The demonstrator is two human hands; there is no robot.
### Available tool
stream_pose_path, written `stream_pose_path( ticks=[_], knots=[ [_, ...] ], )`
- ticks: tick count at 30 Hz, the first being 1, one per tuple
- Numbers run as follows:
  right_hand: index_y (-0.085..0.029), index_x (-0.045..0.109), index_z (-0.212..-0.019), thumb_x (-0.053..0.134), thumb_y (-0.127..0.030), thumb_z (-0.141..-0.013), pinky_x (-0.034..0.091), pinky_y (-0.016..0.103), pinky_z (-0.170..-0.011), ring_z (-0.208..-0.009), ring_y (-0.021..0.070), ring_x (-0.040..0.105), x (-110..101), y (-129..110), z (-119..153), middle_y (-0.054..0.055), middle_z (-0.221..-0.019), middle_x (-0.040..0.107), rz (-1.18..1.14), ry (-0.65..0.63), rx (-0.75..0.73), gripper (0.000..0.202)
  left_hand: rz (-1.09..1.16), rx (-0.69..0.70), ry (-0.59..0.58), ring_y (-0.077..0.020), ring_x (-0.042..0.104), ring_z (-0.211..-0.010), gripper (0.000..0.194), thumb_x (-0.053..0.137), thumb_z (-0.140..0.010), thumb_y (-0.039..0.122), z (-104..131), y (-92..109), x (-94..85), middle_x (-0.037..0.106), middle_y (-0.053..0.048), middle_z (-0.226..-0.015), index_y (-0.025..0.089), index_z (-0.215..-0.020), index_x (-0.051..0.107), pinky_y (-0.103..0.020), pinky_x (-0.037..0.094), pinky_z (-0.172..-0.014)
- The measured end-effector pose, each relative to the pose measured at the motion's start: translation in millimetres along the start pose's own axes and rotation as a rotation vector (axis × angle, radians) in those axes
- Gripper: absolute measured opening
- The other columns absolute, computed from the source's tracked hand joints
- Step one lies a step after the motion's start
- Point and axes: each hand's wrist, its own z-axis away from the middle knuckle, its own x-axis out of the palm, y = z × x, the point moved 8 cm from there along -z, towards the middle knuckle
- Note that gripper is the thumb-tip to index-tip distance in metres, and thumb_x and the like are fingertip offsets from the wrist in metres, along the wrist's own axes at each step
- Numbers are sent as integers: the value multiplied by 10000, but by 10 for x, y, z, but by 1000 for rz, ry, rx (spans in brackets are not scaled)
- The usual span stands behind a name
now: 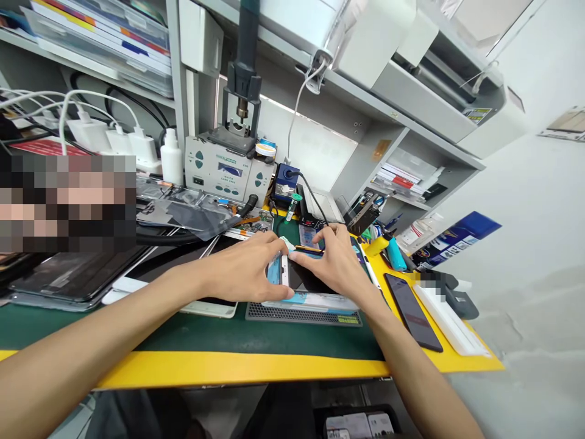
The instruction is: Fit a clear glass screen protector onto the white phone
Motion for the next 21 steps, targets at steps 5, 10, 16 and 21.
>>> stream_pose_path(
  ticks=[5,10,16,21],
  knots=[
    [-211,531,-1018,752,-580,-785,410,494,-1054,-1377,385,370,22,-170,32,188,-1280,426,17,99,-64,489,-5,9,12,-299,567,-1030,561,637,-790,633,2,9,-9,556,-91,-1084,180,-1116,571,-377,448,-849],
    [-204,544,-1058,747,-572,-790,384,525,-1090,-1443,389,301,61,-208,22,214,-1337,416,-23,55,-39,499,-1,12,25,-297,573,-1024,552,644,-777,628,0,-6,-2,564,-87,-1080,190,-1106,569,-371,449,-846],
    [-208,559,-1112,696,-635,-804,383,519,-1110,-1472,380,281,68,-180,49,210,-1443,362,-61,-36,5,544,21,17,25,-292,575,-1017,538,645,-776,623,-8,-4,0,568,-82,-1074,205,-1107,581,-369,444,-837],
    [-227,553,-1176,660,-655,-824,399,516,-1107,-1491,377,262,69,-167,97,191,-1506,320,-58,-100,-17,564,8,4,13,-288,588,-990,542,642,-796,595,-1,25,-15,569,-80,-1074,197,-1159,581,-369,448,-828]
  ],
)
